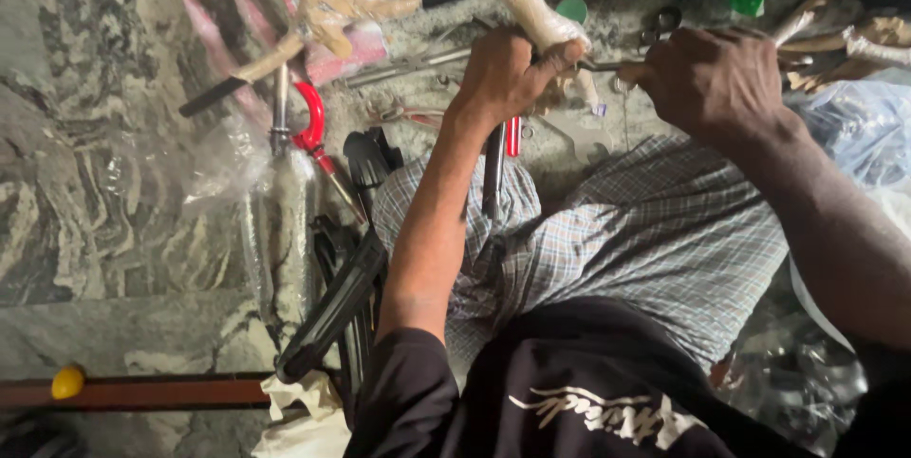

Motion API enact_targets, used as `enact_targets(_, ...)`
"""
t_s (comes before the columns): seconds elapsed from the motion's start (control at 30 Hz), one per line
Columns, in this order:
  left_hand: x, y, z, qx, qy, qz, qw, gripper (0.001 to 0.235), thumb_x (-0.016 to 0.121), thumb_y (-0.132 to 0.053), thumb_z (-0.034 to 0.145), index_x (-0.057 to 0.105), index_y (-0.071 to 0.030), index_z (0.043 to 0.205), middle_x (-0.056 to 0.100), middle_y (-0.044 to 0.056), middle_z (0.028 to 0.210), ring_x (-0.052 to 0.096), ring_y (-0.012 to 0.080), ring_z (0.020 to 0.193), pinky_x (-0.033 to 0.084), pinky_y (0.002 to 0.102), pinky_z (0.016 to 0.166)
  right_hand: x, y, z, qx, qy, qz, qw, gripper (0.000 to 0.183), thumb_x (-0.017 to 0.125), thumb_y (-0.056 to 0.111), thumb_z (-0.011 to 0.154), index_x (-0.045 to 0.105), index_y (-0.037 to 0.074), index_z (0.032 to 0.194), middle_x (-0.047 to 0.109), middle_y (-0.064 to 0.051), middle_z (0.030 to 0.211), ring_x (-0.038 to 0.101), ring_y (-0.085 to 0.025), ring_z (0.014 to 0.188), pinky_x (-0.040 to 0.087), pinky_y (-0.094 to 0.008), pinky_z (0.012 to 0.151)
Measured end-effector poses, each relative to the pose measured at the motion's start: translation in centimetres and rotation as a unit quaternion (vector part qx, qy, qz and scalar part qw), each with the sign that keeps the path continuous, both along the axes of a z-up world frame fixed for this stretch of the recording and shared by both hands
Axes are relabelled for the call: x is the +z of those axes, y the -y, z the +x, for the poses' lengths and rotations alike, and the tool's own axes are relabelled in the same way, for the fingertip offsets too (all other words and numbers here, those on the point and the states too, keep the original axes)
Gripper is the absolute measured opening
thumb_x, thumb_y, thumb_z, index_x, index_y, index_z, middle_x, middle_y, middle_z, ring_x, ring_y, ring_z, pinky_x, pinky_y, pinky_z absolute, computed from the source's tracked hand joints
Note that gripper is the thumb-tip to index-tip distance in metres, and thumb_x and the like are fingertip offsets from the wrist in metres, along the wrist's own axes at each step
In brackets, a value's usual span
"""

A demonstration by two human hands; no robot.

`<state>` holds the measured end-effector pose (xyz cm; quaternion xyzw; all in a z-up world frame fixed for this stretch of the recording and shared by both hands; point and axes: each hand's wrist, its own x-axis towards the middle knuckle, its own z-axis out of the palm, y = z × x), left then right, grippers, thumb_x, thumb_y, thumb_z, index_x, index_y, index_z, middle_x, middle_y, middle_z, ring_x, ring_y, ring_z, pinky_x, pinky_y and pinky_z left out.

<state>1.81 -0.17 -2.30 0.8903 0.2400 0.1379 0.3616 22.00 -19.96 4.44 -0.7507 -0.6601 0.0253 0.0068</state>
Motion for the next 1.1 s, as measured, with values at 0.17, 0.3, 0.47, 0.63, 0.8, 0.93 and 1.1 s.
enact_targets(0.17, 0.5, -0.7, -0.5, -0.003, 0.041, 0.010, 0.999, 0.080, 0.047, -0.079, 0.094, 0.082, -0.007, 0.098, 0.073, 0.009, 0.068, 0.072, 0.0203, 0.059, 0.052, 0.034, 0.053, -2.4, -1.7, -1.4, 0.014, -0.083, 0.131, 0.988, 0.030, 0.069, 0.034, 0.105, 0.073, 0.011, 0.088, 0.064, -0.001, 0.075, 0.048, -0.009, 0.054, 0.038, -0.029, 0.041)
enact_targets(0.3, 1.1, -0.7, -1.6, -0.028, 0.123, -0.027, 0.992, 0.077, 0.047, -0.077, 0.098, 0.081, -0.009, 0.105, 0.079, 0.007, 0.086, 0.078, 0.0219, 0.075, 0.059, 0.033, 0.062, -5.7, -1.2, -1.5, 0.075, -0.120, 0.223, 0.965, 0.025, 0.072, 0.029, 0.110, 0.070, 0.012, 0.092, 0.063, 0.000, 0.075, 0.051, -0.008, 0.055, 0.039, -0.030, 0.050)
enact_targets(0.47, 2.3, -1.0, -1.7, -0.002, 0.070, -0.031, 0.997, 0.072, 0.053, -0.074, 0.095, 0.082, -0.009, 0.096, 0.076, 0.006, 0.075, 0.077, 0.0234, 0.071, 0.057, 0.037, 0.063, -8.3, -2.2, -1.7, 0.054, 0.004, 0.337, 0.940, 0.027, 0.077, 0.034, 0.100, 0.066, 0.014, 0.086, 0.051, 0.003, 0.064, 0.042, -0.011, 0.049, 0.033, -0.032, 0.046)
enact_targets(0.63, 2.5, -1.3, -1.0, -0.008, 0.058, -0.018, 0.998, 0.071, 0.052, -0.074, 0.096, 0.082, -0.010, 0.092, 0.074, 0.004, 0.068, 0.074, 0.0210, 0.063, 0.054, 0.036, 0.056, -7.5, -1.9, -2.5, 0.033, -0.046, 0.356, 0.933, 0.025, 0.073, 0.035, 0.111, 0.069, 0.013, 0.101, 0.061, 0.001, 0.081, 0.049, -0.012, 0.060, 0.036, -0.032, 0.053)
enact_targets(0.8, 2.9, -1.2, -0.3, -0.024, 0.061, -0.015, 0.998, 0.077, 0.046, -0.078, 0.094, 0.081, -0.011, 0.086, 0.069, -0.002, 0.056, 0.072, 0.0150, 0.054, 0.054, 0.034, 0.052, -2.9, -0.4, -0.3, 0.081, -0.082, 0.196, 0.974, 0.020, 0.069, 0.031, 0.105, 0.079, 0.018, 0.094, 0.063, 0.001, 0.069, 0.041, -0.010, 0.048, 0.031, -0.030, 0.040)
enact_targets(0.93, 3.0, -0.4, -1.0, -0.003, 0.036, -0.014, 0.999, 0.075, 0.050, -0.076, 0.092, 0.081, -0.007, 0.092, 0.071, 0.003, 0.063, 0.073, 0.0174, 0.059, 0.054, 0.035, 0.052, 0.2, -0.6, -0.1, 0.083, -0.035, 0.179, 0.980, 0.046, 0.074, 0.042, 0.108, 0.066, 0.011, 0.075, 0.063, -0.001, 0.073, 0.044, -0.013, 0.055, 0.036, -0.033, 0.049)
enact_targets(1.1, 3.1, -0.7, -1.5, -0.005, 0.117, 0.018, 0.993, 0.066, 0.063, -0.067, 0.097, 0.080, -0.003, 0.104, 0.078, 0.012, 0.086, 0.076, 0.0246, 0.078, 0.058, 0.038, 0.068, 1.7, -2.1, -0.5, 0.136, 0.039, 0.225, 0.964, 0.045, 0.074, 0.048, 0.103, 0.069, 0.010, 0.080, 0.060, -0.003, 0.073, 0.047, -0.012, 0.056, 0.041, -0.033, 0.052)
